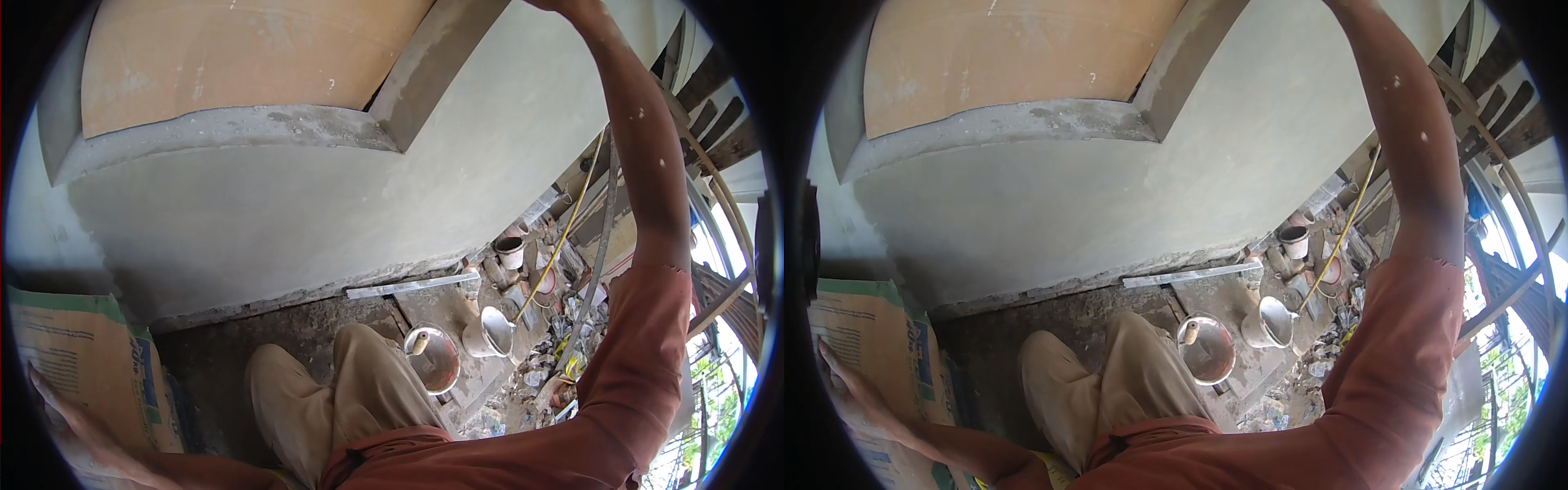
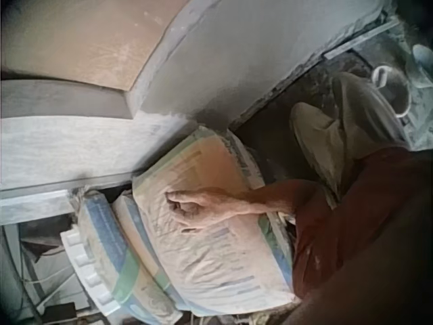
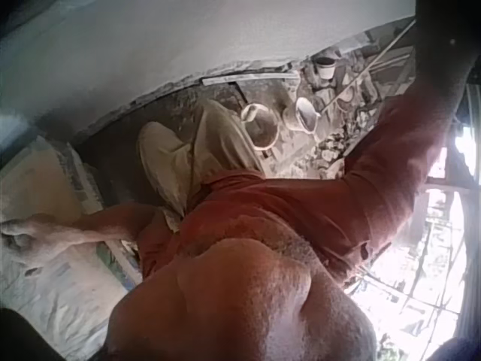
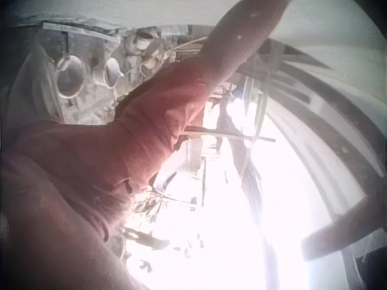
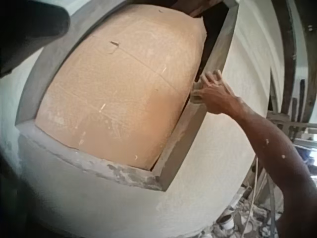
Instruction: Smoothing out concrete plaster on a wall using a sponge and a trowel.
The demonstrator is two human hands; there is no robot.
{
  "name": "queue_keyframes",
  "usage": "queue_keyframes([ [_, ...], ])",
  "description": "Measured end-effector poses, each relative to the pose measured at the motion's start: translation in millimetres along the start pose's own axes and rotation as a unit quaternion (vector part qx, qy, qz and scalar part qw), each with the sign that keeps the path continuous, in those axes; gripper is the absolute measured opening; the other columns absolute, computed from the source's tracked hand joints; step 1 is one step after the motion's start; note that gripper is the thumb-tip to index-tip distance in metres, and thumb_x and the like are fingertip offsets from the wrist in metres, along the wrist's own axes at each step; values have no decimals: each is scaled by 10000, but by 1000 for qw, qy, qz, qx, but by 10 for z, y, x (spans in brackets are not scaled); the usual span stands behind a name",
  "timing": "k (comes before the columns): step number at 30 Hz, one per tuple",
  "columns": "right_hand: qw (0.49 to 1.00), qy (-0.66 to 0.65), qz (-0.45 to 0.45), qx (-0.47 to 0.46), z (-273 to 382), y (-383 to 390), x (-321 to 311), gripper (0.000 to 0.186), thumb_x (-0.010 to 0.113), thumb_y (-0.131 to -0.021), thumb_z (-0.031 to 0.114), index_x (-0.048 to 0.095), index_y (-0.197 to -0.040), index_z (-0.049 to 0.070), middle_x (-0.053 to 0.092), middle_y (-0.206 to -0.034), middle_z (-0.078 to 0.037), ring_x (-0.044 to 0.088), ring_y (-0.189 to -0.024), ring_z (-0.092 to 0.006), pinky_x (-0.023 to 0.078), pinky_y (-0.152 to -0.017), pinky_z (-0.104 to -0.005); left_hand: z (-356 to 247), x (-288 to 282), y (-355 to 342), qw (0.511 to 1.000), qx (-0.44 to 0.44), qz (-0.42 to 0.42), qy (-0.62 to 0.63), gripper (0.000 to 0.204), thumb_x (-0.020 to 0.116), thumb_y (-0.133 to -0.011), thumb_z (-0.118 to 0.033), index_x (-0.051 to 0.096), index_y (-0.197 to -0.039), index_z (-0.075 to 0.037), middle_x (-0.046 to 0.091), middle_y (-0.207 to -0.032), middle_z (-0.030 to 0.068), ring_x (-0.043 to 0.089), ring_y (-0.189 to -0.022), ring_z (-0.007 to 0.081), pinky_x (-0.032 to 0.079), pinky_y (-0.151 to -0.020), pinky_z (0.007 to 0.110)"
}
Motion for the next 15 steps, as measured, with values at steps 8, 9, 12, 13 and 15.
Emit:
queue_keyframes([
  [8,635,-548,-424,341,-84,1275,975,602,676,-832,296,477,-1351,64,547,-1075,-158,513,-959,-239,423,-866,-358,5,-96,-32,999,-27,-7,-32,629,453,-869,-695,652,-1224,-216,676,-1158,18,633,-1073,195,500,-903,326],
  [9,547,-654,-381,359,179,1318,1203,627,674,-826,285,450,-1350,25,538,-1058,-161,502,-930,-233,424,-861,-361,29,-75,-51,998,-30,-1,-46,616,446,-877,-687,653,-1224,-222,677,-1156,7,629,-1077,190,497,-913,326],
  [12,635,-556,-353,403,752,1263,1315,634,670,-831,253,415,-1382,68,523,-1103,-226,466,-1094,-324,428,-917,-407,-59,-64,-59,996,10,-2,-84,585,434,-897,-663,656,-1221,-229,678,-1154,-10,624,-1077,180,486,-933,333],
  [13,649,-535,-351,411,920,1196,1243,615,657,-838,240,424,-1384,78,506,-1103,-231,453,-1099,-331,431,-910,-410,-73,-71,-59,996,13,-3,-86,585,434,-897,-663,656,-1221,-229,678,-1154,-10,624,-1077,180,486,-933,333],
  [15,666,-517,-307,441,1119,1085,1280,619,655,-839,242,423,-1392,88,498,-1095,-216,453,-1091,-335,431,-908,-411,-124,-80,-29,995,29,-15,-95,565,425,-912,-644,660,-1218,-231,676,-1161,-18,607,-1096,166,441,-981,327],
])
Point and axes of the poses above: each hand's wrist, its own y-axis away from the middle knuckle, its own x-axis out of the palm, z = x × y, the point moved 6 cm from there along -y, towards the middle knuckle
